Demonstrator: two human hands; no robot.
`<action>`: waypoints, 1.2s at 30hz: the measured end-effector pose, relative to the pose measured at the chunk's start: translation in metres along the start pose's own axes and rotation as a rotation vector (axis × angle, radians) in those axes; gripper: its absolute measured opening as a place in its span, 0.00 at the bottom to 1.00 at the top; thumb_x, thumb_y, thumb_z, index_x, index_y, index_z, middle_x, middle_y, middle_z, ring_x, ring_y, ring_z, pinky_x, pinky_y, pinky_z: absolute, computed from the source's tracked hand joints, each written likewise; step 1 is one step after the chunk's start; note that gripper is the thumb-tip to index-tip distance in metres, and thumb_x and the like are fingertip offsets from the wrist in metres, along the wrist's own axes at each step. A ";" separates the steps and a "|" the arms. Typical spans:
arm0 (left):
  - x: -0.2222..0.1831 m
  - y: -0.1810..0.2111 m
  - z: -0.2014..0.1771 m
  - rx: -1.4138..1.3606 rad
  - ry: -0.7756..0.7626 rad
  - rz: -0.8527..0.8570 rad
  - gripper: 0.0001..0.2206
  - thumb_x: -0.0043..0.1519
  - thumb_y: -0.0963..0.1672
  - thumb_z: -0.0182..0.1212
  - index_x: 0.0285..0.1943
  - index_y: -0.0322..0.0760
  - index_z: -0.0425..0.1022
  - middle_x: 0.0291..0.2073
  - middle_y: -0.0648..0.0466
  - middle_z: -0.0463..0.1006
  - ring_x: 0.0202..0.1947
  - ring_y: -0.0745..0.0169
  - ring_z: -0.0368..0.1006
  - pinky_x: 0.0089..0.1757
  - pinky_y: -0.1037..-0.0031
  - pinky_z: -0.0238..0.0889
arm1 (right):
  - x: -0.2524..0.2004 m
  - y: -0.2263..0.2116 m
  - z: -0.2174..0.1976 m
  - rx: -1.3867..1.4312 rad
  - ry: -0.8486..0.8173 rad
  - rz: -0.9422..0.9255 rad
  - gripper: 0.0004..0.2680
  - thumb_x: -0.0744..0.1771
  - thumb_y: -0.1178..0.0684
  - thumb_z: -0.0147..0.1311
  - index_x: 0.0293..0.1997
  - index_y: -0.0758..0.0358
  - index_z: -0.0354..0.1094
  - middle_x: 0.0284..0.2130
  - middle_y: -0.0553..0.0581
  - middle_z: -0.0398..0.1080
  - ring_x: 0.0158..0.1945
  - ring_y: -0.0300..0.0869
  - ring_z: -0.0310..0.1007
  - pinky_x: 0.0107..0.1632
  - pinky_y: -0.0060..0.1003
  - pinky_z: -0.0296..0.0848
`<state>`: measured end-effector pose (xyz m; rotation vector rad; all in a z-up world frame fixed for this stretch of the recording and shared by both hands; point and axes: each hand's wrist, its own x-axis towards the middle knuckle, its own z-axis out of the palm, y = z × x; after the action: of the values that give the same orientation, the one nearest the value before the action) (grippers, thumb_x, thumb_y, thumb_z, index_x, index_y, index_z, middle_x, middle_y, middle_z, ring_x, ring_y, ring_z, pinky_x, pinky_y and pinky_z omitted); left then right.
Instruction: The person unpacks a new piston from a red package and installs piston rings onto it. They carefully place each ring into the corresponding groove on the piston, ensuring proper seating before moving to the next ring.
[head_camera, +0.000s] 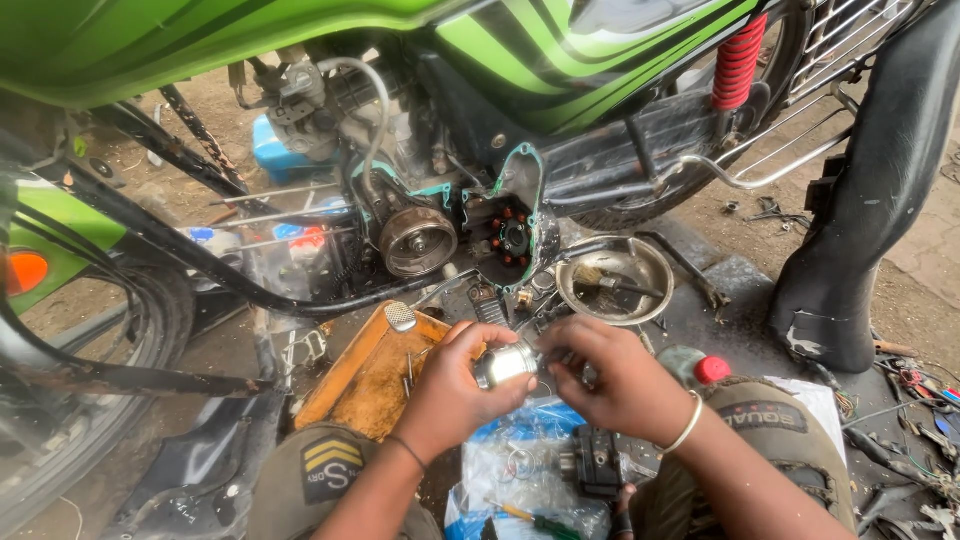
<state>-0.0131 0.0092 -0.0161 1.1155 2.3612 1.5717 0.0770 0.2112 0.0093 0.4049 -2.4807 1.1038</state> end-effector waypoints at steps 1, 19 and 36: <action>0.000 0.001 -0.001 -0.130 -0.051 -0.106 0.21 0.47 0.46 0.75 0.49 0.37 0.77 0.44 0.50 0.78 0.45 0.57 0.79 0.46 0.70 0.73 | 0.000 -0.001 0.000 -0.006 -0.048 -0.032 0.10 0.61 0.62 0.60 0.44 0.68 0.69 0.37 0.62 0.75 0.37 0.48 0.80 0.39 0.38 0.79; -0.002 0.029 0.001 -0.007 -0.024 -0.080 0.23 0.48 0.45 0.70 0.54 0.36 0.77 0.43 0.49 0.80 0.44 0.55 0.80 0.45 0.68 0.73 | -0.002 -0.006 0.000 -0.157 -0.059 -0.050 0.06 0.62 0.59 0.62 0.39 0.65 0.73 0.32 0.59 0.75 0.29 0.52 0.78 0.32 0.41 0.77; -0.006 0.031 -0.002 0.062 -0.031 -0.106 0.20 0.48 0.46 0.69 0.49 0.38 0.75 0.43 0.50 0.77 0.44 0.49 0.78 0.43 0.64 0.72 | -0.005 -0.006 0.007 -0.262 -0.004 -0.138 0.07 0.61 0.60 0.63 0.40 0.65 0.73 0.34 0.59 0.76 0.31 0.51 0.78 0.33 0.41 0.77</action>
<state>0.0062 0.0097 0.0086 1.0003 2.4208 1.4461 0.0817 0.2025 0.0062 0.4904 -2.5139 0.7129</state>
